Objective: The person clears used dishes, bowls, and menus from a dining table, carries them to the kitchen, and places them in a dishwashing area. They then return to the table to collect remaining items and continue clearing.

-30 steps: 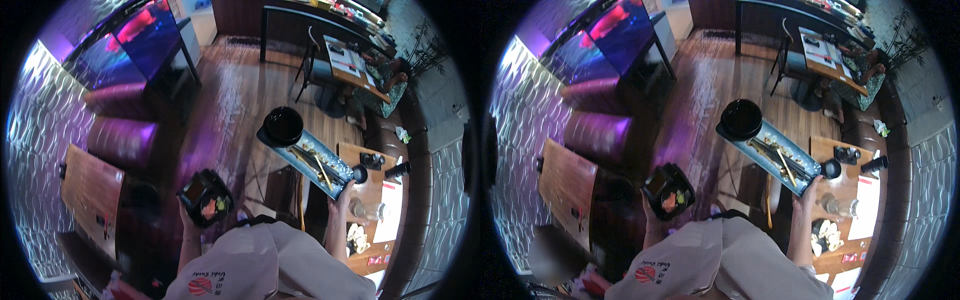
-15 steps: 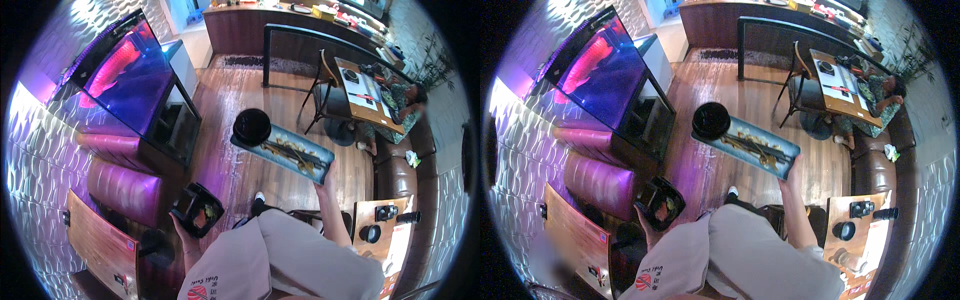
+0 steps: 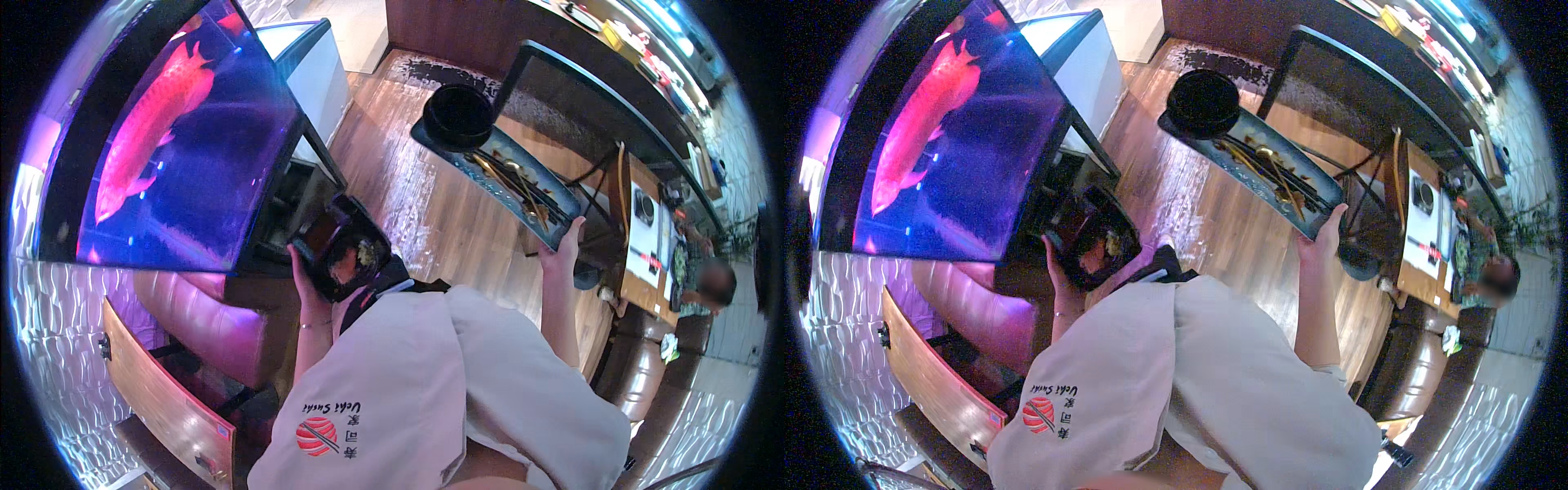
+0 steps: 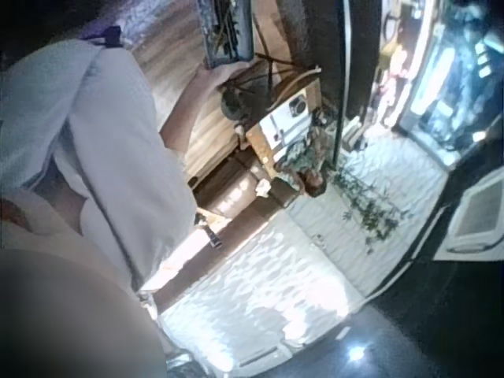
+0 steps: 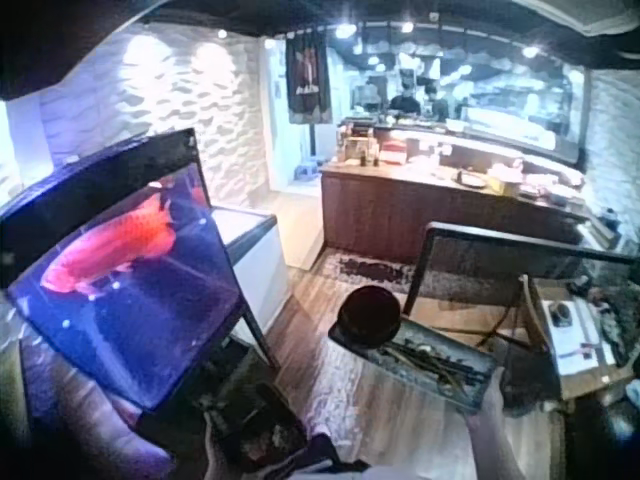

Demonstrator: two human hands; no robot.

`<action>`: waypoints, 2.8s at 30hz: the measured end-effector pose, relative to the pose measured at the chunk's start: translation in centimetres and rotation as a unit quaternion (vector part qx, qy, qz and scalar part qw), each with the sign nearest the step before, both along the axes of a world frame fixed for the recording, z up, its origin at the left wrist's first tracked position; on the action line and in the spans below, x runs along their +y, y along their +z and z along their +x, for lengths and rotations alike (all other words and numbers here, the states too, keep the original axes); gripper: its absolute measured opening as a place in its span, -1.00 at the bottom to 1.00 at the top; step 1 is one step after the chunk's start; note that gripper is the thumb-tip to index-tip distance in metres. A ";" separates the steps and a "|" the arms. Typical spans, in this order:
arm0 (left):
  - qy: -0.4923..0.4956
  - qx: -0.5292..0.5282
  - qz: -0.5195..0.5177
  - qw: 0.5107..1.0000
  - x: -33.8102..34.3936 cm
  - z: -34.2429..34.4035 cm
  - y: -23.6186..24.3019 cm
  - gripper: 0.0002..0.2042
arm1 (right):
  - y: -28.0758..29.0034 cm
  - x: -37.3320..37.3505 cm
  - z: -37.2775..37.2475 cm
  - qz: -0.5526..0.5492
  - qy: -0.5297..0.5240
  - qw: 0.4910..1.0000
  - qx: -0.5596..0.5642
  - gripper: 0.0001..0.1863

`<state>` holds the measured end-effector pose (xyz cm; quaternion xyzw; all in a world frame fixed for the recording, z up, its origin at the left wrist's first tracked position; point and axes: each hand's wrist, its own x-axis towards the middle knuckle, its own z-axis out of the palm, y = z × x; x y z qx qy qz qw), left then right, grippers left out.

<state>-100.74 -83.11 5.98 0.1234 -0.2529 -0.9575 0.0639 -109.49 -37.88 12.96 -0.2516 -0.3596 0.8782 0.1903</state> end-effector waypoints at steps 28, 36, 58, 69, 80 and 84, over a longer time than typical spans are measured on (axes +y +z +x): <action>0.089 0.085 0.007 0.992 -10.0 -79.9 15.3 -0.29 | 16.3 -12.6 -91.3 -0.033 0.113 0.992 0.044 -0.35; 0.108 0.040 -0.069 0.991 -19.5 -102.6 20.2 -0.29 | 23.1 -24.7 -115.9 -0.051 0.149 0.983 0.091 -0.40; 0.104 -0.061 -0.119 0.986 -46.9 -166.2 36.4 -0.23 | 33.5 -51.2 -174.5 -0.034 0.056 0.990 0.123 -0.46; -0.123 -0.032 -0.191 0.973 -51.7 -201.6 41.8 -0.28 | 33.4 -53.8 -187.3 -0.094 -0.099 0.990 0.044 -0.40; -0.224 -0.025 -0.220 0.949 -42.6 -229.1 44.5 -0.46 | 33.2 -49.7 -198.9 -0.101 -0.241 0.965 -0.003 -0.39; -0.255 -0.063 -0.227 0.938 -40.2 -238.2 44.1 -0.47 | 33.6 -48.1 -203.1 -0.087 -0.272 0.957 -0.039 -0.34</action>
